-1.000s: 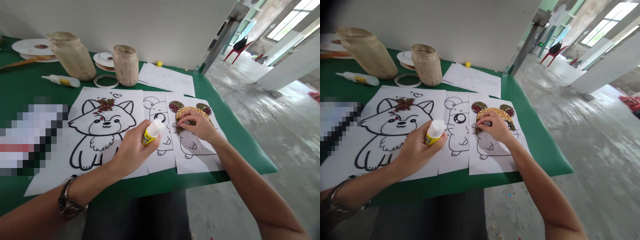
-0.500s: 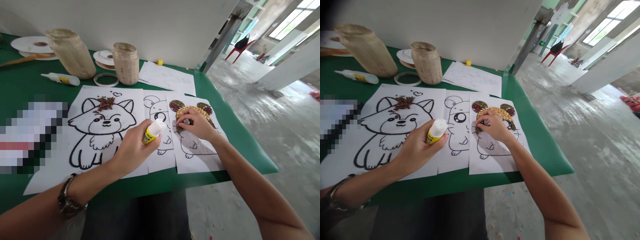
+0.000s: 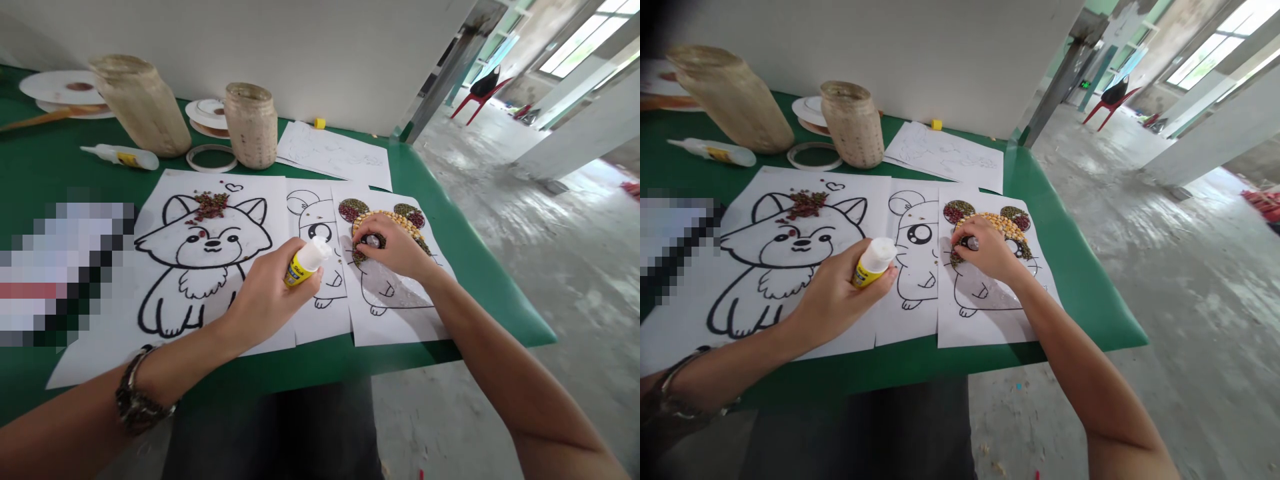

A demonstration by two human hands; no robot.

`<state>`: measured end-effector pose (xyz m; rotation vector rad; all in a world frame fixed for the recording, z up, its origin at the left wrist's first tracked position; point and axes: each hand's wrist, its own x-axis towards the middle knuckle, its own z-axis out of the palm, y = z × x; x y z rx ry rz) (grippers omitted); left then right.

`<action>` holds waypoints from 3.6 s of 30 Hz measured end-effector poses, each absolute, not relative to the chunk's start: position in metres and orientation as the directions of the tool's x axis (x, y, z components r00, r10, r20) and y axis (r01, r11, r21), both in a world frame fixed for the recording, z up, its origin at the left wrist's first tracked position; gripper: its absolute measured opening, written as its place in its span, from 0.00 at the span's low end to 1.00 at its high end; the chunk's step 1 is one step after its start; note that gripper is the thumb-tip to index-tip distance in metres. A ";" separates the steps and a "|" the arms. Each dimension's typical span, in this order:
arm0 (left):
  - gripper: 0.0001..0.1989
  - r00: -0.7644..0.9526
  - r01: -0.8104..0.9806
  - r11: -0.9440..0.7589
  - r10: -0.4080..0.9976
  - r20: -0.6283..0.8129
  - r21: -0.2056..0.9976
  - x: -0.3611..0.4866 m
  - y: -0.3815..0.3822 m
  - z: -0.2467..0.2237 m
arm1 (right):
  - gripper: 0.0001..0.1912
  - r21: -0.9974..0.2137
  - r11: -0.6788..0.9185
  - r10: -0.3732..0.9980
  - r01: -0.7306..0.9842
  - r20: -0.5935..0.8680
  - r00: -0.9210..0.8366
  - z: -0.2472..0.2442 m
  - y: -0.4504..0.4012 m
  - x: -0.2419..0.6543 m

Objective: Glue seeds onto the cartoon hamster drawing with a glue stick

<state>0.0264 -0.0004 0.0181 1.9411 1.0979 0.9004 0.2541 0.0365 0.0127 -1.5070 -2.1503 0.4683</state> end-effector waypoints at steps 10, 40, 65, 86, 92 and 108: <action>0.06 0.378 0.417 -0.364 0.903 0.205 0.833 0.027 0.001 0.020 | 0.05 -0.433 0.316 0.948 0.844 0.179 -0.262 0.014 0.030 0.251; 0.03 0.625 0.241 -0.591 0.701 0.343 0.770 0.025 -0.005 0.019 | 0.05 -0.599 0.450 0.889 0.662 0.371 -0.269 0.065 0.001 0.210; 0.04 0.718 0.172 -0.575 0.629 0.298 0.800 0.024 -0.004 0.019 | 0.09 -0.235 0.316 0.943 0.919 0.181 -0.278 0.012 0.093 0.181; 0.07 0.673 0.058 -0.076 0.740 0.018 0.995 0.026 -0.005 0.022 | 0.08 -0.301 0.827 0.543 0.476 0.647 -0.535 0.068 -0.013 0.194; 0.07 0.681 0.014 -0.103 0.729 0.066 0.995 0.026 -0.003 0.022 | 0.09 -0.269 0.839 0.526 0.473 0.626 -0.576 0.066 -0.017 0.193; 0.08 0.641 -0.021 -0.123 0.760 0.108 0.992 0.026 -0.003 0.022 | 0.09 -0.192 0.836 0.474 0.514 0.725 -0.500 0.050 -0.018 0.191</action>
